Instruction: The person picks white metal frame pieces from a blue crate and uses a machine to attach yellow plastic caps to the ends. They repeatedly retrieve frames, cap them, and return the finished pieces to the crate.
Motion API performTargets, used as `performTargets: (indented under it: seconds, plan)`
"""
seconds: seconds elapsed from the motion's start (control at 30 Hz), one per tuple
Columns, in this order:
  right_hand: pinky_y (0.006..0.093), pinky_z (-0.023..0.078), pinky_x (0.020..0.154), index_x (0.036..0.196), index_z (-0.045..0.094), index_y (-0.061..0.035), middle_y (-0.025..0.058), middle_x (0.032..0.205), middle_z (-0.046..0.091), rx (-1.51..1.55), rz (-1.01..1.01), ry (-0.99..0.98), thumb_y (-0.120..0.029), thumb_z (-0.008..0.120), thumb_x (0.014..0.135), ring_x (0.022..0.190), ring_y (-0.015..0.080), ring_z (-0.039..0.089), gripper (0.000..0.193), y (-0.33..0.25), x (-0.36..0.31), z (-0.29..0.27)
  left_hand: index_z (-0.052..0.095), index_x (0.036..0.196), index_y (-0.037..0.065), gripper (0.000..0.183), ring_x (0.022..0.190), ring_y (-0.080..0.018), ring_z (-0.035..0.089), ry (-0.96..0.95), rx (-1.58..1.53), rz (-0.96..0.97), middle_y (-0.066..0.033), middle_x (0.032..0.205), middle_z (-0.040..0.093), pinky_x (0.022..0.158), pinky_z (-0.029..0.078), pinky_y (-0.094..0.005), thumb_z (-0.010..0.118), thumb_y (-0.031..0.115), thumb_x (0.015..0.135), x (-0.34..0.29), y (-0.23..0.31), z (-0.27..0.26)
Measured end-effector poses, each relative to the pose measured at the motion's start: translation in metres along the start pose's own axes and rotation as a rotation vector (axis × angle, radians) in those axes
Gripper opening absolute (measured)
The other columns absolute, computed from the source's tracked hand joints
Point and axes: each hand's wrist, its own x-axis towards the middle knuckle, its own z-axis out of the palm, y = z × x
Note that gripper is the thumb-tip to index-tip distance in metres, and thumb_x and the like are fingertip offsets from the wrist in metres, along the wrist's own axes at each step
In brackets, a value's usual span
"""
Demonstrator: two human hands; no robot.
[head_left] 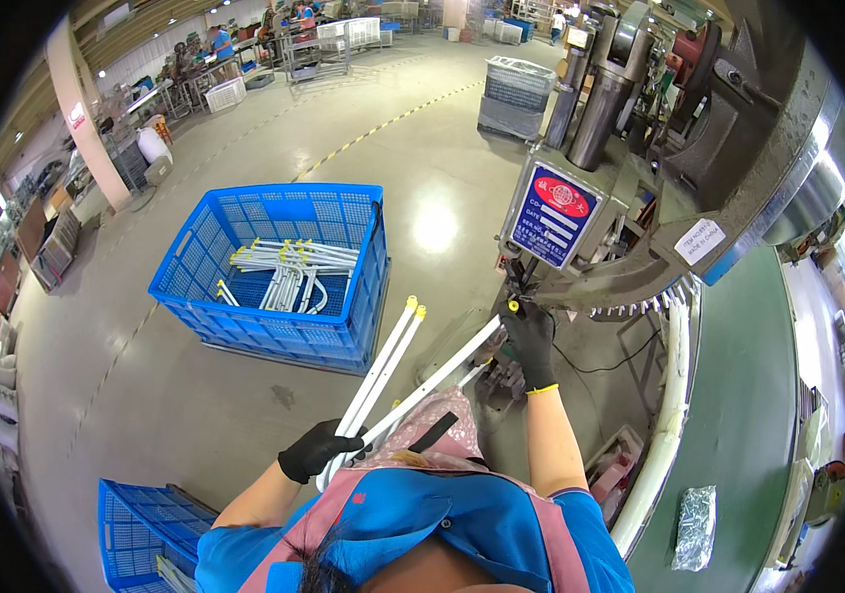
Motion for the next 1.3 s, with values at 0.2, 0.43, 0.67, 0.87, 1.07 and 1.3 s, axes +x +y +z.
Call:
performTargets:
  seconds: [0.2,0.43,0.67,0.87,1.07,1.3]
  plan:
    - [0.0368,0.044,0.076,0.091,0.063,-0.0046,0.0097,0.085,0.063,0.509,0.199,-0.256,-0.020,0.056,0.084,0.083,0.0224,0.059,0.018,0.021,0.003,0.006,0.058,0.111,-0.003,0.035,0.089,-0.0177,0.061,0.002,0.102,0.029,-0.0110,0.098,0.066,0.083,0.046,-0.0304,0.062,0.018,0.084,0.000,0.000,0.005]
    - [0.0353,0.045,0.069,0.083,0.063,-0.0030,0.0114,0.077,0.064,0.558,0.287,-0.221,-0.020,0.049,0.082,0.073,0.0202,0.060,0.022,0.062,0.022,0.040,0.058,0.111,-0.002,0.033,0.088,-0.0170,0.061,0.004,0.116,0.042,-0.0104,0.098,0.066,0.081,0.047,-0.0295,0.063,0.017,0.084,-0.013,0.025,0.009]
    - [0.0368,0.043,0.059,0.073,0.054,-0.0015,0.0146,0.067,0.058,-0.482,-0.611,-0.473,-0.014,0.052,0.079,0.063,0.0266,0.056,0.014,0.075,0.017,0.040,0.058,0.112,-0.001,0.040,0.089,-0.0168,0.061,-0.024,0.175,-0.022,-0.0106,0.099,0.065,0.081,0.048,-0.0303,0.068,0.021,0.080,-0.023,0.038,-0.005]
    - [0.0391,0.047,0.068,0.093,0.060,-0.0020,0.0186,0.079,0.062,-0.038,0.042,-0.341,-0.021,0.052,0.085,0.079,0.0332,0.062,0.022,0.042,-0.002,0.035,0.054,0.121,-0.003,0.050,0.102,-0.0185,0.056,-0.110,0.142,0.087,-0.0118,0.113,0.062,0.091,0.042,-0.0307,0.067,0.019,0.079,-0.006,0.002,-0.003]
    - [0.0417,0.046,0.075,0.105,0.060,-0.0043,0.0205,0.094,0.063,0.208,0.160,-0.175,-0.035,0.050,0.092,0.087,0.0381,0.059,0.035,-0.001,-0.067,0.004,0.057,0.114,-0.001,0.039,0.090,-0.0148,0.058,-0.045,0.200,-0.003,-0.0092,0.100,0.063,0.080,0.045,-0.0279,0.068,0.016,0.080,-0.008,0.011,-0.011]
    - [0.0436,0.045,0.072,0.098,0.062,0.0015,0.0197,0.086,0.064,-0.005,0.498,-0.318,-0.034,0.054,0.090,0.081,0.0345,0.060,0.037,0.063,-0.177,-0.052,0.057,0.111,-0.001,0.037,0.084,-0.0156,0.057,0.012,0.135,0.068,-0.0084,0.094,0.063,0.078,0.046,-0.0286,0.068,0.014,0.078,-0.013,0.018,-0.010]
